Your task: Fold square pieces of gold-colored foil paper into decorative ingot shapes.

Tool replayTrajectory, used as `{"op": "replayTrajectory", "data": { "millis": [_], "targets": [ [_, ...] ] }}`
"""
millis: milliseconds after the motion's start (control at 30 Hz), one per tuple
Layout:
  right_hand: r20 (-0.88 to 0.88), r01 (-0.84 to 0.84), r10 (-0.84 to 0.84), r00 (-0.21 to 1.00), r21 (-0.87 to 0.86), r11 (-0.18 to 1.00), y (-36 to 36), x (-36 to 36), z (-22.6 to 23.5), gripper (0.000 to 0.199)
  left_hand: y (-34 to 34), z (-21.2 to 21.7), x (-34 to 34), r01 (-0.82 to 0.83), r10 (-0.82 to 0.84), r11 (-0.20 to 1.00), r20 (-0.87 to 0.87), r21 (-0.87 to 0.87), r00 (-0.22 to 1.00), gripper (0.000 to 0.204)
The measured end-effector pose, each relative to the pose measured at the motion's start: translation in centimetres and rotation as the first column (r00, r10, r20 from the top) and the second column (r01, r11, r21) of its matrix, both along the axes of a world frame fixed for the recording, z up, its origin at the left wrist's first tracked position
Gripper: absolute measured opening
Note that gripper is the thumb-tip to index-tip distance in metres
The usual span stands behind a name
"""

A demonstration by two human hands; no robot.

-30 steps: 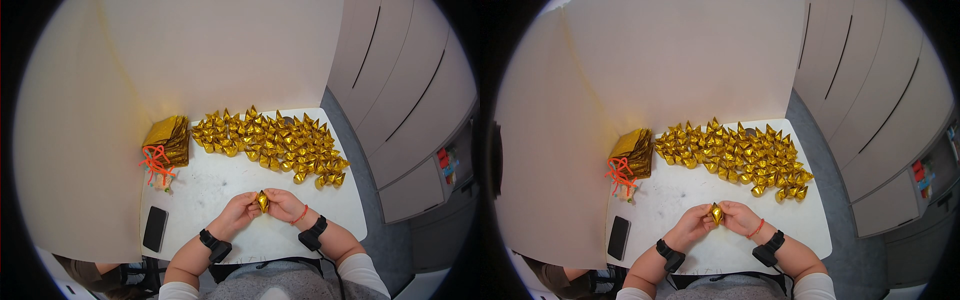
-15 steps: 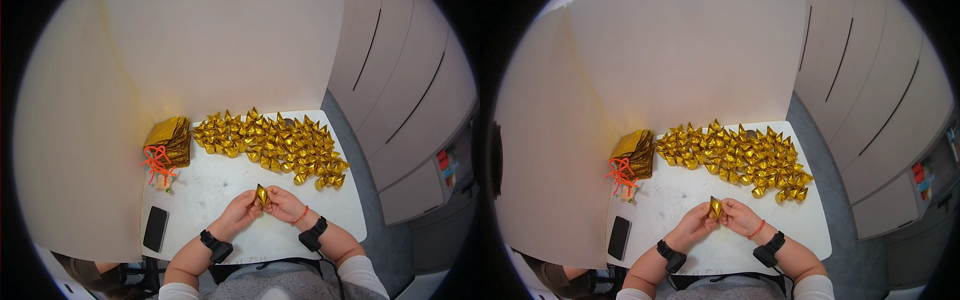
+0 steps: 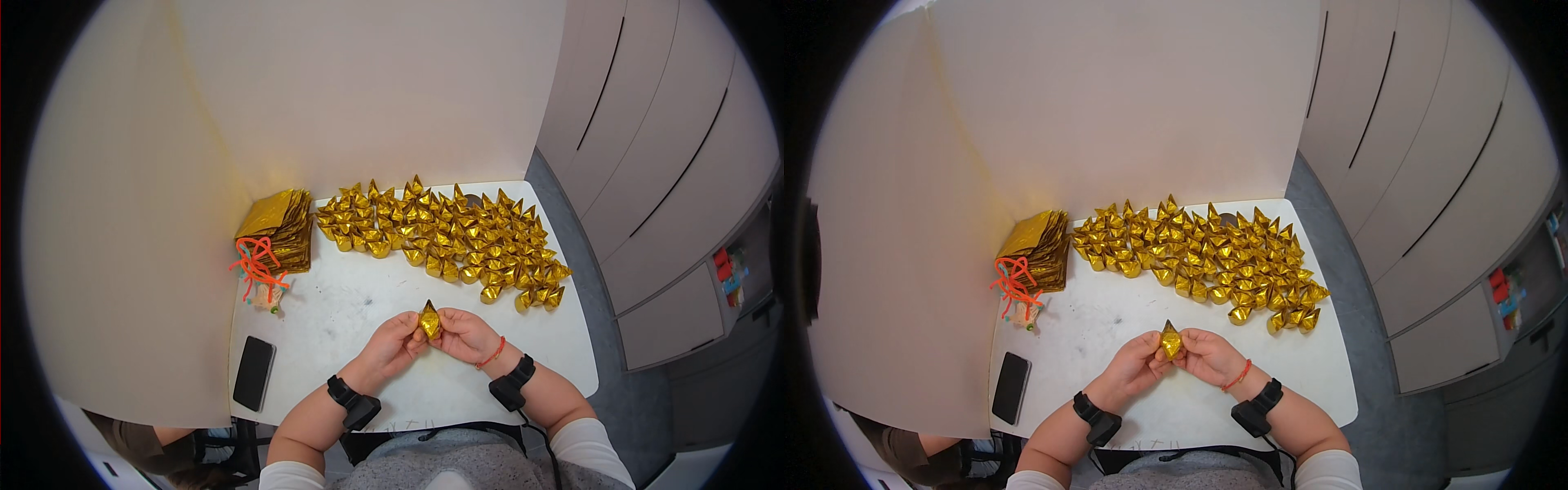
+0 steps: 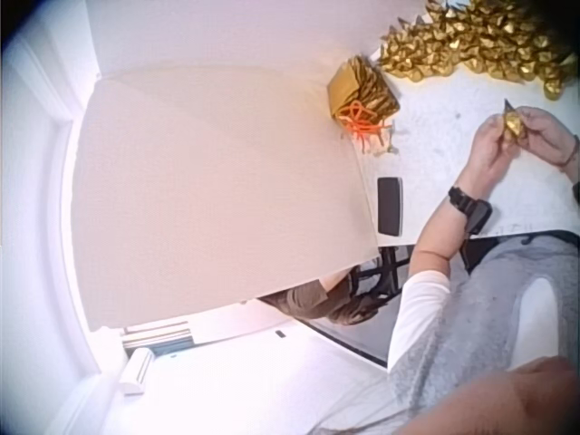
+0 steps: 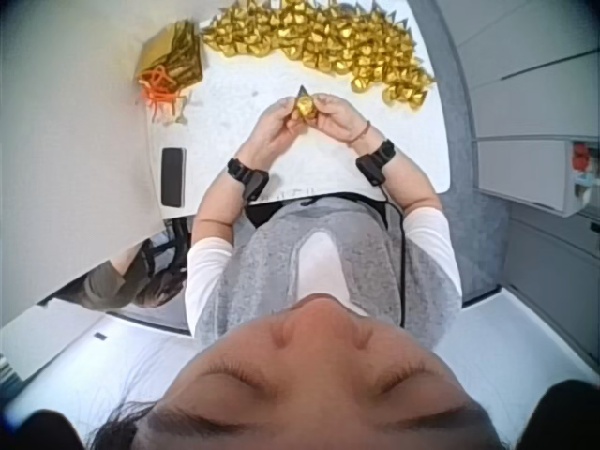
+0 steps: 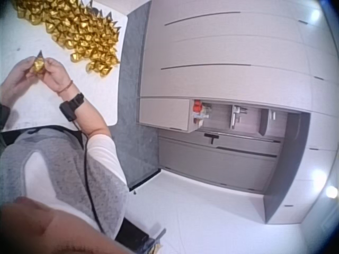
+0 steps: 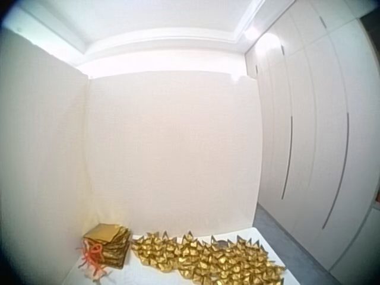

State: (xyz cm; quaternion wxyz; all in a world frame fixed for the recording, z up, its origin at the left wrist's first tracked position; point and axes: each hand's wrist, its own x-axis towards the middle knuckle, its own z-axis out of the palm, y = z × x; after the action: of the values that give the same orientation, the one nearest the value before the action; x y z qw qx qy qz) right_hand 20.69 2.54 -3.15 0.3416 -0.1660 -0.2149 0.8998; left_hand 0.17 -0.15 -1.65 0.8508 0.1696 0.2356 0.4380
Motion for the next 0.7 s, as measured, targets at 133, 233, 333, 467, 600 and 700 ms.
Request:
{"op": "replayTrajectory", "data": {
  "millis": [133,233,333,467,600,700],
  "targets": [
    [0.032,0.017,-0.017,0.999,0.002,1.0,-0.1,-0.2,-0.1,0.017,0.1,-0.6,-0.1,-0.005,0.005,1.0,-0.004,0.028,1.0,0.025],
    [0.036,0.038,-0.039,0.999,0.013,0.999,-0.1,-0.2,0.4,0.017,0.0,-0.1,0.3,-0.018,0.019,1.0,-0.05,0.016,0.999,0.026],
    [0.016,0.055,-0.055,0.998,0.028,0.998,0.1,0.0,0.0,0.019,-0.1,0.2,0.6,-0.016,0.016,1.0,-0.103,0.01,0.995,0.028],
    [0.069,0.055,-0.057,0.996,0.02,0.998,0.0,-0.2,0.3,0.02,-0.1,0.4,0.6,-0.036,0.036,0.999,-0.113,0.004,0.993,0.029],
    [0.053,0.017,-0.018,0.998,0.003,1.0,-0.1,-0.1,0.3,0.02,-0.2,0.2,0.7,-0.068,0.068,0.998,-0.115,0.006,0.991,0.028],
    [0.074,0.03,-0.029,0.997,-0.013,0.999,-0.2,-0.2,0.3,0.018,-0.1,0.1,0.2,-0.027,0.028,0.999,-0.06,0.02,0.998,0.026]
  ]
}}
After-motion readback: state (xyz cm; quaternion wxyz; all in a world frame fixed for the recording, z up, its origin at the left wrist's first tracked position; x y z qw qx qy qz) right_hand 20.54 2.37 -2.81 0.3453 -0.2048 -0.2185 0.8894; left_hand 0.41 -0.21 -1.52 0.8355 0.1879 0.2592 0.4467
